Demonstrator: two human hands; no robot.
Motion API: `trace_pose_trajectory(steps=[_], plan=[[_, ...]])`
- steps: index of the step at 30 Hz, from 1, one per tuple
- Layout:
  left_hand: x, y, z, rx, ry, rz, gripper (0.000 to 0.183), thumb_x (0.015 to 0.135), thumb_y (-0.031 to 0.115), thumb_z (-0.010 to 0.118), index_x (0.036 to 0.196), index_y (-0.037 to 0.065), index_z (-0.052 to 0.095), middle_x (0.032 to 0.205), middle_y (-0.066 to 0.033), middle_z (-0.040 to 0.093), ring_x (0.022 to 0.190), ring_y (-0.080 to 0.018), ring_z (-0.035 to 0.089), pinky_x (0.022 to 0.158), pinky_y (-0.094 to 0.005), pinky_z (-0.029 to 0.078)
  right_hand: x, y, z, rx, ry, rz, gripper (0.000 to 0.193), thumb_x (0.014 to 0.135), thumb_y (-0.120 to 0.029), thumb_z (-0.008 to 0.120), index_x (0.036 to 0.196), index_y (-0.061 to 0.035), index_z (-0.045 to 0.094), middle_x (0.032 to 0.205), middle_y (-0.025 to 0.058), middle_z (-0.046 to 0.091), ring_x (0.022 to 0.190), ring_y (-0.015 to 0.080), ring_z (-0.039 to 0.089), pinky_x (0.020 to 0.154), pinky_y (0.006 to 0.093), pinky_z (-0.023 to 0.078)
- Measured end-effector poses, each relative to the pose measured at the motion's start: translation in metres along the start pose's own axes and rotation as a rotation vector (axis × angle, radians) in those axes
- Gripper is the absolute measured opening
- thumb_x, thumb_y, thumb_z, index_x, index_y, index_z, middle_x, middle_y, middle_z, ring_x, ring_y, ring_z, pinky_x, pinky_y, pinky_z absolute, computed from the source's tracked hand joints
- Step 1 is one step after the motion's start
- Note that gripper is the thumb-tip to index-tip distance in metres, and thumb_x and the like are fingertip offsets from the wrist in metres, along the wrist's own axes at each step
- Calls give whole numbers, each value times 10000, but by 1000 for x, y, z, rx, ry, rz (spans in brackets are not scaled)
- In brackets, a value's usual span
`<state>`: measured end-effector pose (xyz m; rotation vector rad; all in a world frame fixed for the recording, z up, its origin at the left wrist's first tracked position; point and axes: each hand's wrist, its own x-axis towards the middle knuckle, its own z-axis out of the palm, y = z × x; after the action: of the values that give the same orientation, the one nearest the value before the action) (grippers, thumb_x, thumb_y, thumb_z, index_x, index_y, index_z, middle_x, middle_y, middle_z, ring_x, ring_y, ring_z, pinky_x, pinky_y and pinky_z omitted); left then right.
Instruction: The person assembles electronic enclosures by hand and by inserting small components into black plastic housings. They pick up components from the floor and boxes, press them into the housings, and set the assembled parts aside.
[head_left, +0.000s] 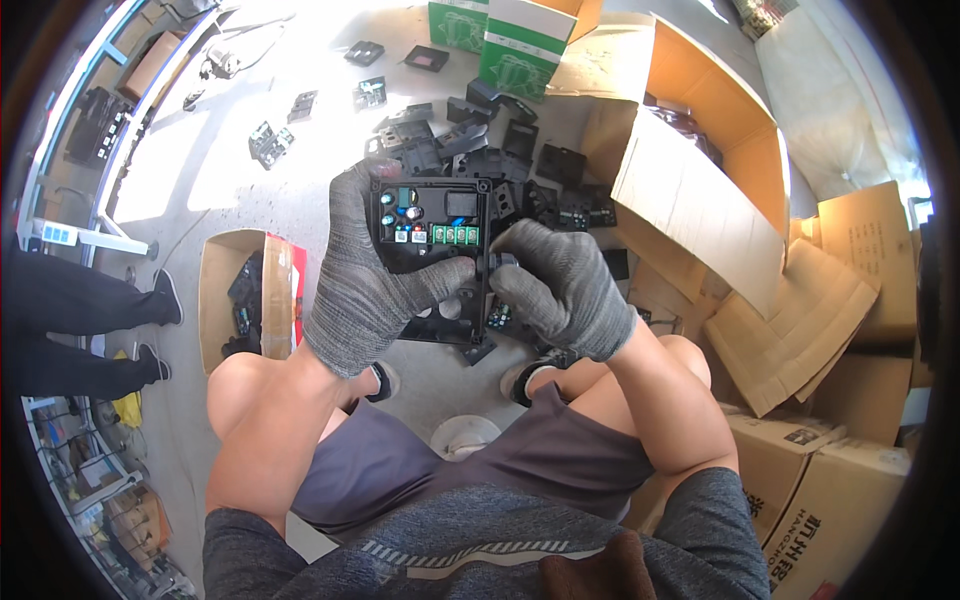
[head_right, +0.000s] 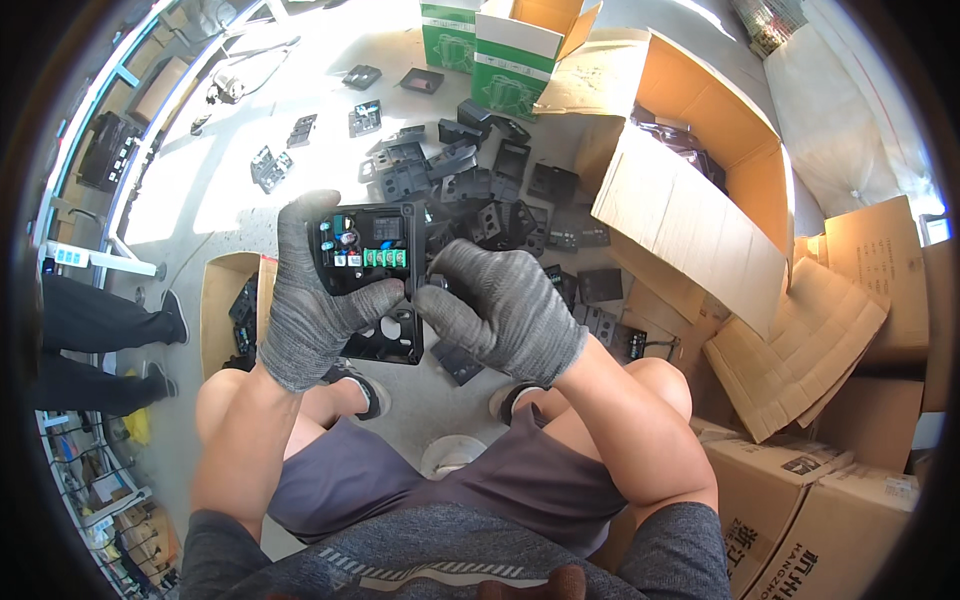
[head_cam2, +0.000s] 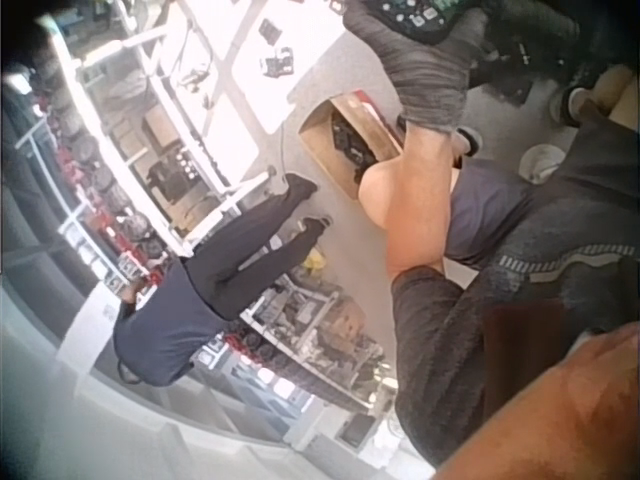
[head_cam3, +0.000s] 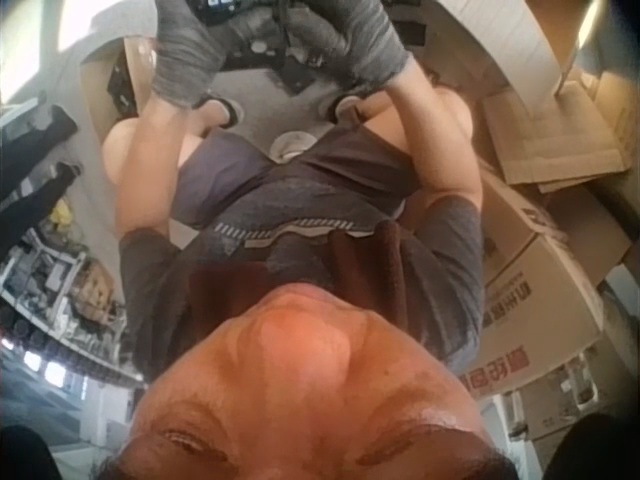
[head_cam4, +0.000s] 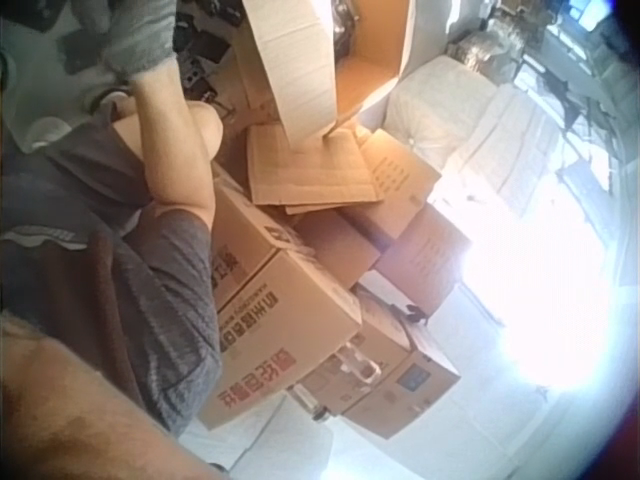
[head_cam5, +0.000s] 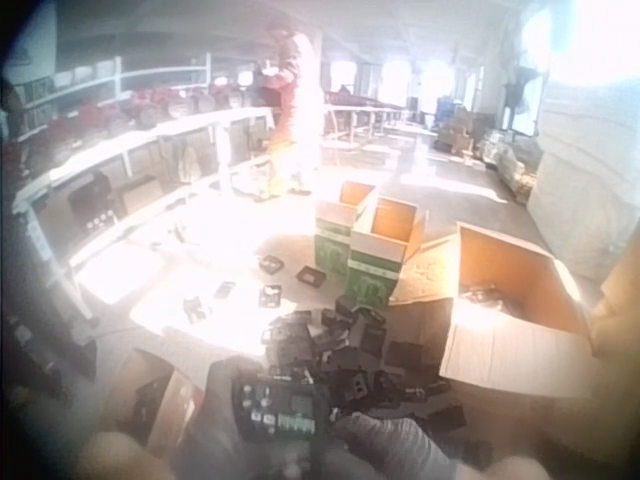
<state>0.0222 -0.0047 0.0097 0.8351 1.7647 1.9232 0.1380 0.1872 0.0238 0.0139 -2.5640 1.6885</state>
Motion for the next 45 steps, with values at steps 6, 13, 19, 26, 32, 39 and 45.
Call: trace_pose_trajectory(steps=[6, 13, 19, 26, 32, 39, 45], plan=[[1, 5, -5, 5, -32, -42, 937, 732, 81, 904, 1440, 145, 294, 1204, -89, 547, 1062, -174, 619, 863, -307, 588, -3, -9, 2, -145, 185, -265, 275, 830, -68, 755, 1082, -46, 644, 827, 129, 678, 667, 229, 679, 638, 322, 564], [0, 3, 0, -43, -28, -8, 942, 729, 59, 899, 1442, 154, 291, 1202, -82, 545, 1056, -174, 622, 865, -310, 588, -2, -2, 0, 17, -24, 70, 199, 877, -130, 694, 1041, -26, 649, 825, 130, 675, 657, 225, 668, 604, 325, 542], [4, 6, -2, -73, 3, -61, 997, 728, 97, 911, 1476, 163, 256, 1199, -87, 559, 1031, -163, 638, 846, -298, 591, -4, -10, 3, -98, 196, -148, 331, 827, -155, 753, 1109, -44, 619, 824, 127, 645, 704, 291, 683, 630, 373, 552], [-3, 7, 2, -151, -32, -203, 984, 733, 142, 916, 1473, 149, 267, 1203, -94, 569, 1032, -171, 638, 857, -308, 589, -4, -10, 5, -490, 176, -311, 237, 828, -134, 745, 1025, -54, 639, 788, 114, 651, 665, 297, 679, 603, 372, 553], [-7, 12, 2, 164, -36, 10, 953, 720, 137, 917, 1432, 91, 286, 1244, -121, 482, 1121, -197, 584, 929, -332, 563, -13, 0, 17, 53, 146, 5, 173, 902, -126, 692, 1005, -3, 628, 686, 66, 647, 559, 95, 608, 527, 282, 504], [-14, 9, -4, 405, -28, 178, 954, 683, 164, 939, 1395, 66, 312, 1274, -128, 405, 1156, -210, 519, 977, -332, 506, -12, -2, 28, 518, 107, 235, 85, 926, -103, 598, 892, -25, 598, 633, 15, 588, 538, 65, 563, 482, 241, 449], [-20, 0, -9, 525, -15, 375, 895, 683, 244, 952, 1347, 58, 382, 1194, -115, 500, 1103, -215, 565, 964, -373, 493, -10, -16, 23, 637, 9, 487, 137, 925, -144, 547, 840, -37, 546, 634, 43, 592, 499, 84, 545, 452, 234, 424]])
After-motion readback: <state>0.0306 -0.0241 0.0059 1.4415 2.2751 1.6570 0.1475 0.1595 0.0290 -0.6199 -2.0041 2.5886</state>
